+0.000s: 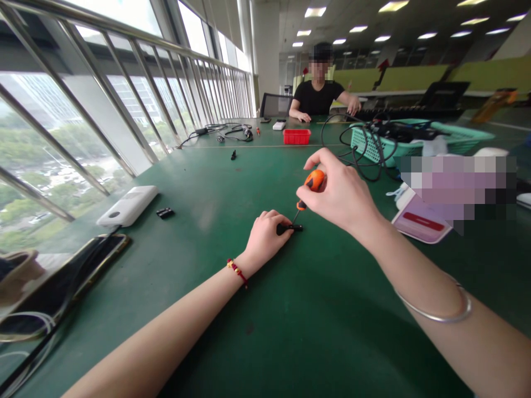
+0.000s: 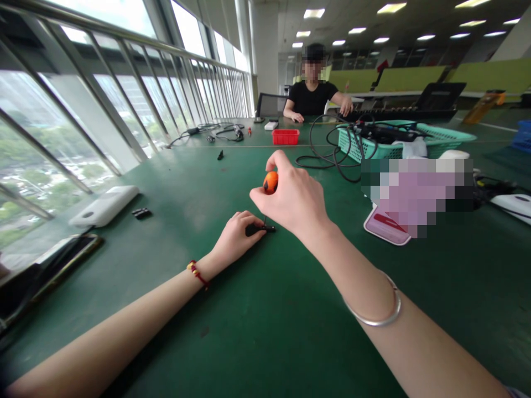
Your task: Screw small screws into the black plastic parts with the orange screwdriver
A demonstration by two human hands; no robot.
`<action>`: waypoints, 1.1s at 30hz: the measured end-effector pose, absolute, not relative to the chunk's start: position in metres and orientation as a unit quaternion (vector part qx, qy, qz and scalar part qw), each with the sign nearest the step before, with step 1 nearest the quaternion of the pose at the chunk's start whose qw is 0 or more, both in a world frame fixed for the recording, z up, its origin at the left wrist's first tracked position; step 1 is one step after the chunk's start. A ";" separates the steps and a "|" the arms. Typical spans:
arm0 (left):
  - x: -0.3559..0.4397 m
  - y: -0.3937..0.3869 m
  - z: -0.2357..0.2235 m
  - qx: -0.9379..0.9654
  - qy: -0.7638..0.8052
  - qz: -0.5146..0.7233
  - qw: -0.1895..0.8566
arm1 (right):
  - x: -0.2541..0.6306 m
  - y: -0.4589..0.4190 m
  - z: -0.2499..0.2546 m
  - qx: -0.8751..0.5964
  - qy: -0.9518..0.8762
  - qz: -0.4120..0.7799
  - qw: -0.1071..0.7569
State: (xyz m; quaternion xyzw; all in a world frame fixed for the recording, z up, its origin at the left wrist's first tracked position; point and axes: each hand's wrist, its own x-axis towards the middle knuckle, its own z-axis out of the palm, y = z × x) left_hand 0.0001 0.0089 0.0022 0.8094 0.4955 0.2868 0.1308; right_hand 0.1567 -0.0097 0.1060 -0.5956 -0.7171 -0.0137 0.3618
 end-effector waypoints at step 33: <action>0.000 0.008 0.003 0.809 0.494 0.289 0.132 | 0.154 -0.009 0.103 -0.603 -0.708 0.027 0.366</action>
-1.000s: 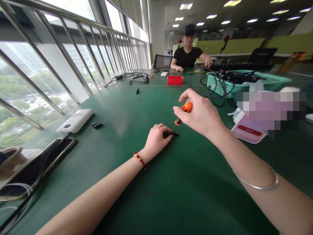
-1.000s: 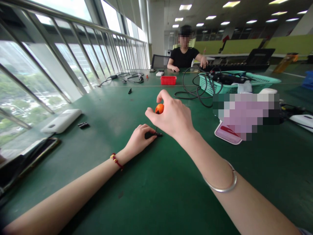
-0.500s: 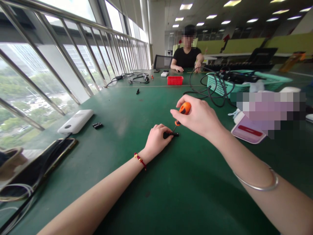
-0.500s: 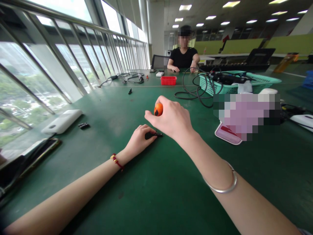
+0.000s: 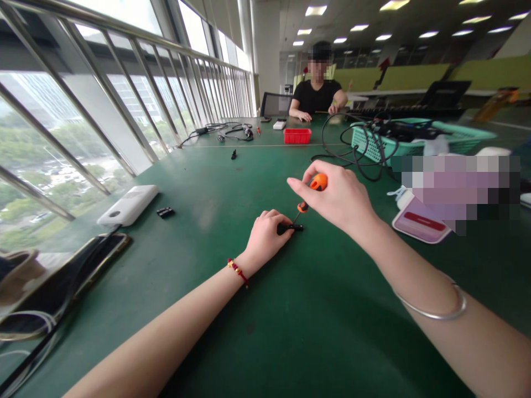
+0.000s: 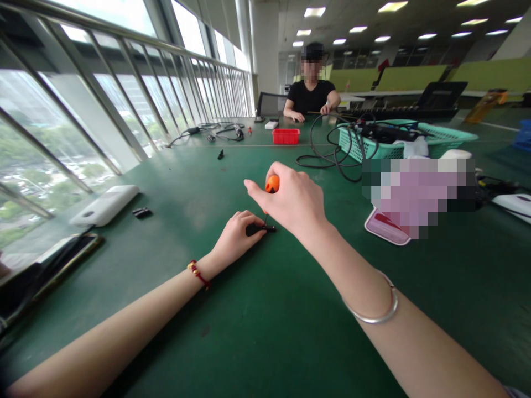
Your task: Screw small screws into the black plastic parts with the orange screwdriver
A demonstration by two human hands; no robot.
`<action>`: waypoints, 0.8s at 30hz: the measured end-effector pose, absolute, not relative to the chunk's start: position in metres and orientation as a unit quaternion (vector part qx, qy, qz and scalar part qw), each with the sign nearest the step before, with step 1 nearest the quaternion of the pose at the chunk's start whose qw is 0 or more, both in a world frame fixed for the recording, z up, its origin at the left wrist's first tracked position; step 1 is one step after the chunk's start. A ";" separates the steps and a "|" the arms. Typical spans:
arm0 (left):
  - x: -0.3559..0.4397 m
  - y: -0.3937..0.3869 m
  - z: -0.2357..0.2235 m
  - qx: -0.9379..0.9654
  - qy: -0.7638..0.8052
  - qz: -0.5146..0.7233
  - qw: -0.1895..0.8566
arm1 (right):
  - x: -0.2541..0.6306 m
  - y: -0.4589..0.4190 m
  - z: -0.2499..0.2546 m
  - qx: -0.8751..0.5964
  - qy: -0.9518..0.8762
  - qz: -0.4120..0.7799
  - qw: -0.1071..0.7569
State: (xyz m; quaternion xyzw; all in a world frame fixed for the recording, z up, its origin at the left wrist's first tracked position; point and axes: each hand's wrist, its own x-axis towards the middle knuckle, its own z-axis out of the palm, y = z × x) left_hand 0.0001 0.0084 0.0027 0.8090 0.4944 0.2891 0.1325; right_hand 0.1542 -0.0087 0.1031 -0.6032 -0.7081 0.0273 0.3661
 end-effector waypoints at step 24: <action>0.001 0.008 0.004 0.810 0.496 0.283 0.133 | 0.154 -0.007 0.100 -0.580 -0.717 0.040 0.385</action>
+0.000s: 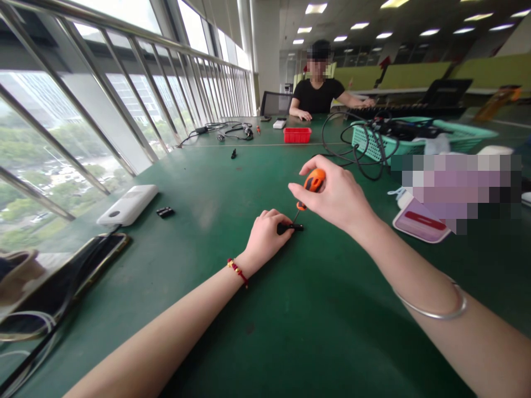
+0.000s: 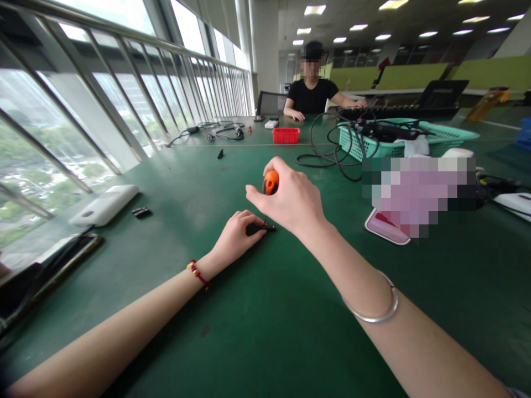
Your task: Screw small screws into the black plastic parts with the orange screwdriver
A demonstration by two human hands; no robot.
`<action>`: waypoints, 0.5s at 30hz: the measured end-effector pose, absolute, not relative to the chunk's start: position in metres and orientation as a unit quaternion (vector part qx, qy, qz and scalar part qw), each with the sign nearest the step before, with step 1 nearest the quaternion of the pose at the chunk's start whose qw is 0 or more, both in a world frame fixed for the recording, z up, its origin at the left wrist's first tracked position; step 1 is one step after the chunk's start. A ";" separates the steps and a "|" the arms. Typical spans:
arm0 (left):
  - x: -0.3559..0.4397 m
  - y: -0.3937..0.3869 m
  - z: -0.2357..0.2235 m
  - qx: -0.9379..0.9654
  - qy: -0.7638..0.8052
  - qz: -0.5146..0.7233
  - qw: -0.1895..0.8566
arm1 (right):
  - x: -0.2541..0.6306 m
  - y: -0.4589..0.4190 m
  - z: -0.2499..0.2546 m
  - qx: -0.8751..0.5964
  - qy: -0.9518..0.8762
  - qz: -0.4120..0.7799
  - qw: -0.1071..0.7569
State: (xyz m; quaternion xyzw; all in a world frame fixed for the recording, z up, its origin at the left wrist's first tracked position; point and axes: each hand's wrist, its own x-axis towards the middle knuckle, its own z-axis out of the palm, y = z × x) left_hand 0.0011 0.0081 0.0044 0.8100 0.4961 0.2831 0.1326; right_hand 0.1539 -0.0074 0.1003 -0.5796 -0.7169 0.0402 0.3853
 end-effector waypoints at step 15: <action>0.001 0.009 0.003 0.808 0.496 0.290 0.133 | 0.152 -0.005 0.097 -0.579 -0.710 0.030 0.399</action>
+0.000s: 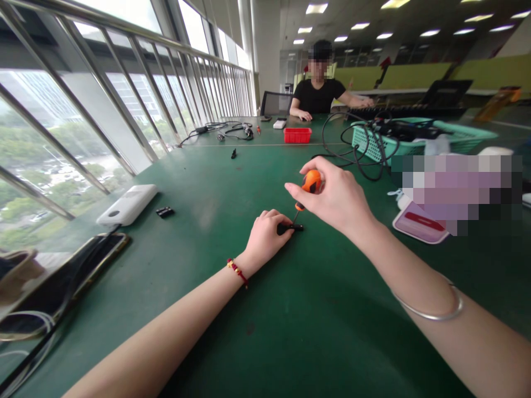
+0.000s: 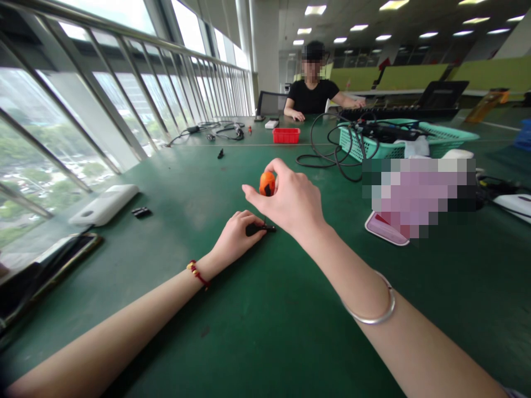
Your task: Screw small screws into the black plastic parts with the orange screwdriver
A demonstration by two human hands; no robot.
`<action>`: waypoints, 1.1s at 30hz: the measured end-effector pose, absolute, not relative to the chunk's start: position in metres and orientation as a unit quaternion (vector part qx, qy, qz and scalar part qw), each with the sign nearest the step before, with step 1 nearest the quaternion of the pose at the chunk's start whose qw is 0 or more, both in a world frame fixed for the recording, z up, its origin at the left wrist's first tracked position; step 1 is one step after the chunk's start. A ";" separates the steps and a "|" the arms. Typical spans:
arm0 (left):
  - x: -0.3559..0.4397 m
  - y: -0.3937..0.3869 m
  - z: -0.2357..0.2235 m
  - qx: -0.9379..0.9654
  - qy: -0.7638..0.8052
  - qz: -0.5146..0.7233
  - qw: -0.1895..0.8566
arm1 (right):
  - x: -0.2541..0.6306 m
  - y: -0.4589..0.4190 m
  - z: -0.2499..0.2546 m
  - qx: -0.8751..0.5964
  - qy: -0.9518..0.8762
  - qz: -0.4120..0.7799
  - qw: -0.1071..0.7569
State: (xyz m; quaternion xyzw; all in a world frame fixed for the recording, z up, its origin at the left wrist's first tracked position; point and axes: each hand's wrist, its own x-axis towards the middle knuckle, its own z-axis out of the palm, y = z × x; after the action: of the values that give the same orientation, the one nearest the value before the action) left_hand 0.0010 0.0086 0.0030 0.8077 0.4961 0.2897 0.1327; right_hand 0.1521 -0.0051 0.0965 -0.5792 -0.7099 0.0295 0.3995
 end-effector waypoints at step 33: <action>0.001 0.009 0.002 0.809 0.495 0.291 0.129 | 0.149 -0.009 0.094 -0.583 -0.711 -0.014 0.393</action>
State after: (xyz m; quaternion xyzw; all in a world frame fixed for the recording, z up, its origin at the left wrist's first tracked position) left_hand 0.0010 0.0092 0.0019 0.8087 0.4948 0.2908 0.1289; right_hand 0.1489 -0.0087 0.0938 -0.5829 -0.7110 -0.0138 0.3931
